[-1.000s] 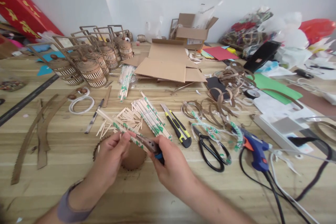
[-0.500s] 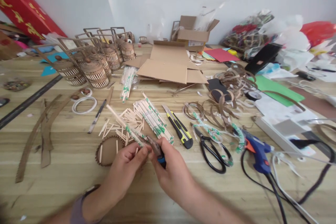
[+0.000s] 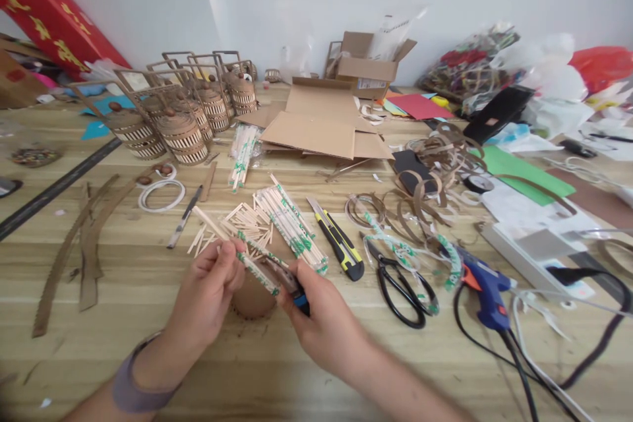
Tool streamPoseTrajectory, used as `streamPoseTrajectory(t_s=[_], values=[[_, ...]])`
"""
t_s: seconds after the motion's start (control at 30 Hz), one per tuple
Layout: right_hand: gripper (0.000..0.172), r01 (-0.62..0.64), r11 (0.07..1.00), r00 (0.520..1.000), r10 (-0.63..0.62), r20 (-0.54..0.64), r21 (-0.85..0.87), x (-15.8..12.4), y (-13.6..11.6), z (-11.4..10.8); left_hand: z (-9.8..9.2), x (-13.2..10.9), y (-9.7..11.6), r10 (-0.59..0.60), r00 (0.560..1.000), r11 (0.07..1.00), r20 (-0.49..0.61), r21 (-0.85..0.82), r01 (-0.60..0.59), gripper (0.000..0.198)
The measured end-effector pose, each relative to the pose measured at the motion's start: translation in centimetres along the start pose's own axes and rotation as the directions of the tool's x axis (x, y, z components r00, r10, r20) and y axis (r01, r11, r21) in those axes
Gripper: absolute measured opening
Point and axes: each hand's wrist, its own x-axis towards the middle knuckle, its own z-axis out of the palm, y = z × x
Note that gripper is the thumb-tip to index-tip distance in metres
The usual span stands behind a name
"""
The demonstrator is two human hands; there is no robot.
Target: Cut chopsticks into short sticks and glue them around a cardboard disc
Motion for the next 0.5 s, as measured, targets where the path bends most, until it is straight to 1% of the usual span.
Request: streamPoseTrajectory(t_s=[0.1,0.17,0.2,0.27,0.33,0.4,0.47,0.5], values=[[0.013,-0.027,1.000,0.999,0.028,-0.032,0.010,0.0,-0.1,-0.2,0.2,-0.6,-1.4,-0.079,0.995,0.995,0.065,0.067,0.075,0.047],[0.014,-0.034,0.999,0.999,0.035,-0.031,0.017,0.0,-0.1,-0.4,0.3,-0.7,-2.0,-0.119,0.988,0.988,0.100,0.109,0.108,0.047],[0.014,-0.035,0.999,0.999,0.036,-0.021,0.019,0.1,-0.1,-0.5,0.2,-0.7,-2.1,-0.131,0.985,0.986,0.109,0.116,0.118,0.048],[0.014,-0.041,0.999,0.999,0.041,0.012,0.012,0.3,0.0,-0.8,0.1,-0.4,-1.5,-0.132,0.987,0.988,0.091,0.091,0.124,0.049],[0.013,-0.041,0.999,0.998,0.042,0.048,-0.004,0.4,0.0,-1.3,-0.2,0.2,-0.2,-0.081,0.997,0.997,0.006,0.001,0.081,0.048],[0.011,-0.037,0.999,0.996,0.039,0.076,-0.026,0.5,-0.1,-1.7,-0.7,0.8,1.2,0.022,0.996,0.994,-0.088,-0.101,-0.031,0.041],[0.011,-0.036,0.999,0.994,0.040,0.105,-0.038,0.5,-0.3,-2.1,-1.2,1.3,2.3,0.080,0.992,0.984,-0.101,-0.148,-0.095,0.024],[0.010,-0.037,0.999,0.992,0.042,0.120,-0.039,0.5,-0.4,-2.3,-1.4,1.5,2.6,0.083,0.993,0.982,-0.088,-0.163,-0.097,0.019]])
